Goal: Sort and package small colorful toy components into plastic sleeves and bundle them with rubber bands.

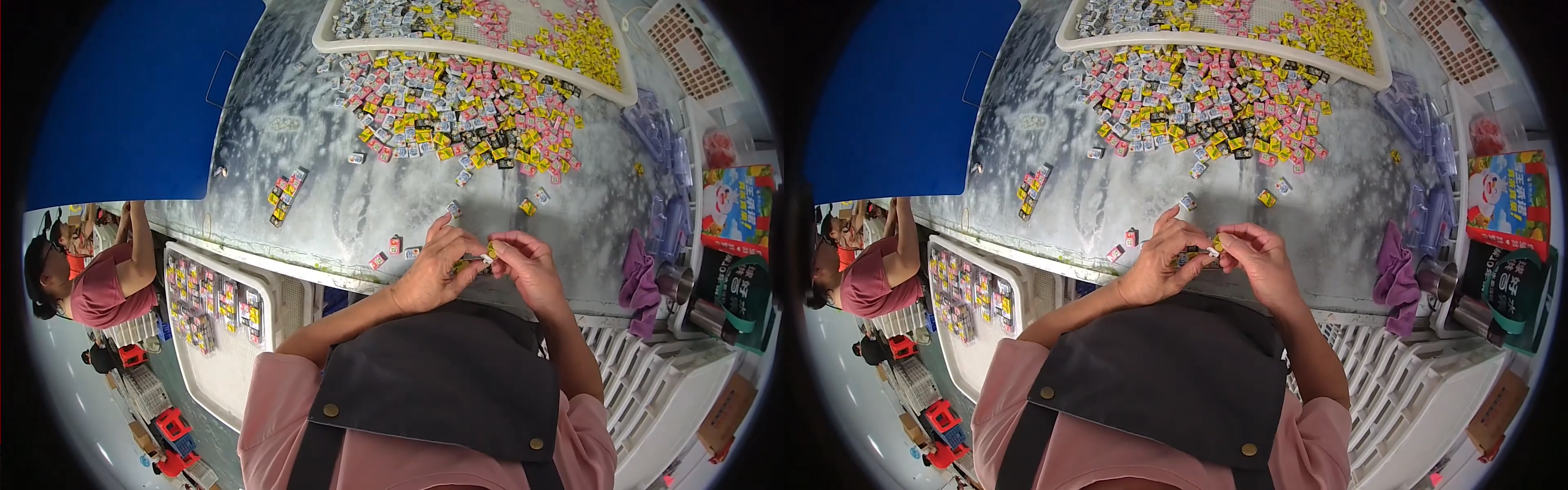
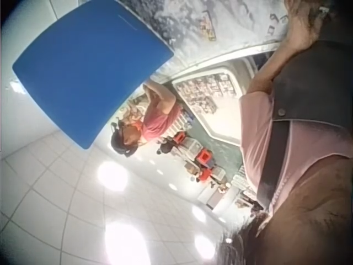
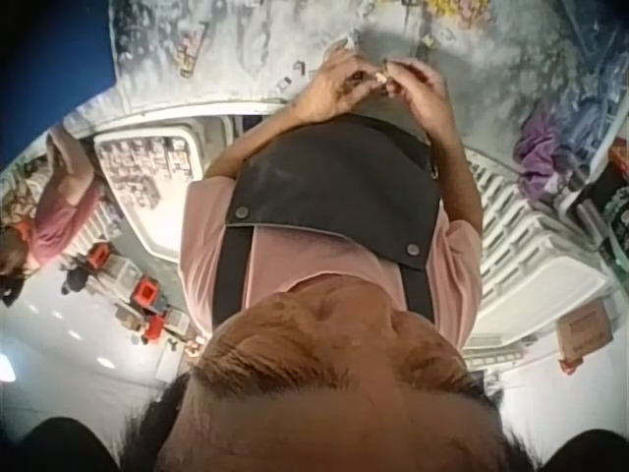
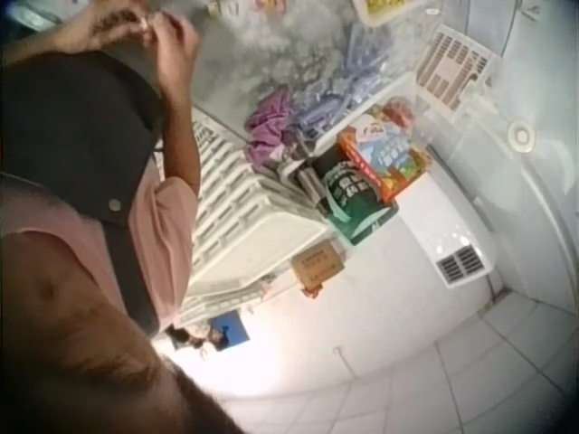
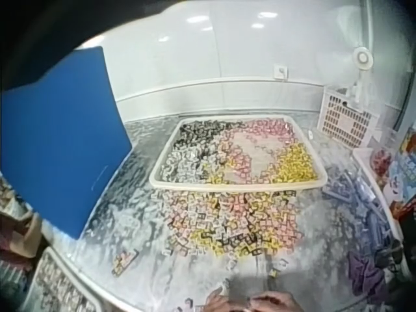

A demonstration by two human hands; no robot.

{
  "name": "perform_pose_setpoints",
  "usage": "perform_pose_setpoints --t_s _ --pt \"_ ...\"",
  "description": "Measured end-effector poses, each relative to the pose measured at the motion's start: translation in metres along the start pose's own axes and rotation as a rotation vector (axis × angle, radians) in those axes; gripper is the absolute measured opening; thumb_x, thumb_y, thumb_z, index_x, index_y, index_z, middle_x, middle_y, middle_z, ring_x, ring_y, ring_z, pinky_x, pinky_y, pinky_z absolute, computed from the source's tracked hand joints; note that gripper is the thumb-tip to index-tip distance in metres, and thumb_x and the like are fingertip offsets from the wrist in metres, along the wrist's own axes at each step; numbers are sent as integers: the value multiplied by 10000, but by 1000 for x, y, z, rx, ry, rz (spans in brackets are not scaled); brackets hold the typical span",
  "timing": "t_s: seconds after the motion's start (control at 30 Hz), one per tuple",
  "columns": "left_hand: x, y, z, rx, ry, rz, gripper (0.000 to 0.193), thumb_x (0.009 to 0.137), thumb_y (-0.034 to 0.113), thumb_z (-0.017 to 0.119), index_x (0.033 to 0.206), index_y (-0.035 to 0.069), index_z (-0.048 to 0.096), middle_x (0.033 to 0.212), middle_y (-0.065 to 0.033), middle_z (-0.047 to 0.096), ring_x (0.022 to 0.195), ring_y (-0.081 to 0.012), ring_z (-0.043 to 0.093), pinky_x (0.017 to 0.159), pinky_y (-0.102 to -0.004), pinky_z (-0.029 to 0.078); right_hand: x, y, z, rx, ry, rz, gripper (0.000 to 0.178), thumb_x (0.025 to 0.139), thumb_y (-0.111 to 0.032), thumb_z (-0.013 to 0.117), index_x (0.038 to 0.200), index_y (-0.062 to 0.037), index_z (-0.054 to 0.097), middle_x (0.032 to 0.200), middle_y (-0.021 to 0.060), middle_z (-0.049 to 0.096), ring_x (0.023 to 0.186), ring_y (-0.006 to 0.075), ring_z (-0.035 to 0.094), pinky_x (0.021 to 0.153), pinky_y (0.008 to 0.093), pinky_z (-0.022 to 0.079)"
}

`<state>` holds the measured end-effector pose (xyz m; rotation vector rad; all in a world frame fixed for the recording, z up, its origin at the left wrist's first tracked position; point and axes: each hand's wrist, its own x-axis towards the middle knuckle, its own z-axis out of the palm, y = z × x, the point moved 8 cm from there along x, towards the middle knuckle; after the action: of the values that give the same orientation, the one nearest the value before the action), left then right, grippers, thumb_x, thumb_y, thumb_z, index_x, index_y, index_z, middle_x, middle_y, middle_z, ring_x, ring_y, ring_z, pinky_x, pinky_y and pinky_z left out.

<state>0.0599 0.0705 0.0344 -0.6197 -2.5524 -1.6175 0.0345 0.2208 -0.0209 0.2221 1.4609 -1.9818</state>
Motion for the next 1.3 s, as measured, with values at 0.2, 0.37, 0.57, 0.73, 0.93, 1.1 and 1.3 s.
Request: perform_pose_setpoints --t_s 0.2,0.37,0.57,0.73,0.93,1.1,1.3 --pt "-3 -5 1 -80 -2 -51 250 869 46 699 1104 85 622 1021 -57 627 1016 -254 620 1169 -544 261 -1 -3 2 -35 5 -39 265 984 -168 656 1137 49 663 879 47 686 727 91 628 666 263 523" --pt "-2 0 0 -68 -22 -51 230 876 40 692 1091 105 641 998 -46 638 983 -245 626 1122 -503 326 -1 -1 3 -40 -6 -42 264 985 -162 656 1138 52 663 877 48 684 724 89 625 664 262 520" --pt "-1 -3 -4 -164 19 -95 195 879 38 734 1057 93 678 982 -31 691 866 -224 632 971 -402 405 -1 2 9 -25 -22 6 267 984 -161 658 1130 62 662 913 71 703 757 112 661 704 274 561" --pt "-6 -16 -6 -91 12 -151 223 858 45 740 1070 87 686 960 -55 676 914 -244 609 947 -387 398 6 2 6 -168 -44 -110 207 983 -107 651 1120 48 654 937 86 712 804 121 692 740 271 579" --pt "-15 -23 -12 320 77 -34 238 819 58 735 1051 71 685 979 -84 621 963 -291 566 925 -417 388 2 -12 14 -811 77 -563 105 934 14 629 1037 -3 630 907 105 651 747 192 677 688 308 544" --pt "-23 -32 -7 373 73 -34 236 805 63 728 1038 60 691 979 -88 601 975 -293 564 940 -438 380 4 -9 22 -866 80 -661 124 922 5 636 1045 1 619 955 121 625 773 209 646 709 316 524" --pt "-26 -36 -3 404 61 -22 247 793 72 725 1037 48 698 1012 -88 595 1000 -289 558 977 -454 376 0 -12 39 -1080 6 -850 153 878 30 647 1025 4 614 978 153 604 862 328 631 749 386 522"
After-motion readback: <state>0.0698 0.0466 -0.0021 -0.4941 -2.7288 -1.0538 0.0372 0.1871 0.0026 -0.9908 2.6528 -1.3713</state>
